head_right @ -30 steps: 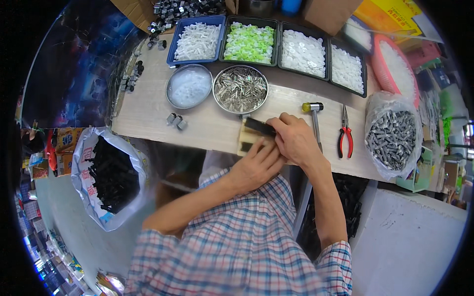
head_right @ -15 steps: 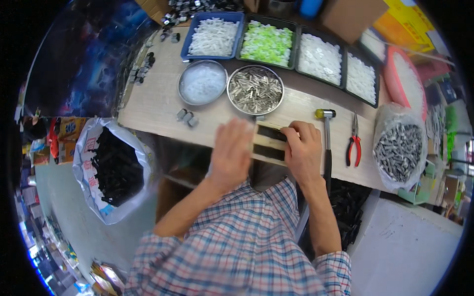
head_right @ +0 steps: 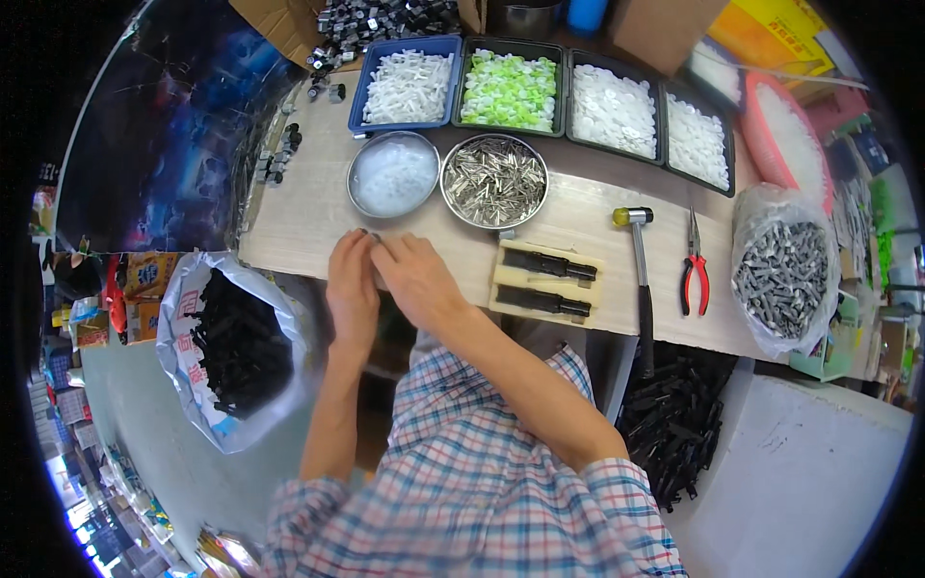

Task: Assemble small components into plastic housings using hands and a hammer on a factory workbench.

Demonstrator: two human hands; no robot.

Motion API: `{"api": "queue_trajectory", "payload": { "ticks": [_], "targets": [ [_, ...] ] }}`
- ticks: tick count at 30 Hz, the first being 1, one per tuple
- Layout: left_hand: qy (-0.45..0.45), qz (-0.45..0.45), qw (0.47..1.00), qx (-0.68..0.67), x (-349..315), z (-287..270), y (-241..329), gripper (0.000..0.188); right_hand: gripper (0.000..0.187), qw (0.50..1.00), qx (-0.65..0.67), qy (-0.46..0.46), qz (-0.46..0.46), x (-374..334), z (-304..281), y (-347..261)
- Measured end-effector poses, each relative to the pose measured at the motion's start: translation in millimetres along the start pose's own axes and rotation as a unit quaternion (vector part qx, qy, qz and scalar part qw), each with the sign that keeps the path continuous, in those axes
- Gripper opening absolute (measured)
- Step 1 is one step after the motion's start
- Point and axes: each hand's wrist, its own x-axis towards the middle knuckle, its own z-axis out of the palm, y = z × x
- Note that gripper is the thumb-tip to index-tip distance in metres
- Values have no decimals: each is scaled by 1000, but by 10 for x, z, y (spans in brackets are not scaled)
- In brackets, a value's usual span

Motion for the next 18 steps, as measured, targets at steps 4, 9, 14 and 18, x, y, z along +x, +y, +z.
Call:
{"api": "queue_trajectory", "payload": {
  "ticks": [4,9,14,18],
  "targets": [
    [-3,-41,999,-11,61,28,41,26,23,999,-27,-8,30,-104,-106,-28],
    [7,-62,998,-9,99,46,88,25,16,992,-53,13,111,-162,-320,-7],
    [-16,-87,996,-2,69,57,104,27,11,978,-82,-56,184,-94,-454,93],
    [-38,-96,995,-8,19,88,137,29,12,986,-67,6,153,-88,-527,55]
  ]
}}
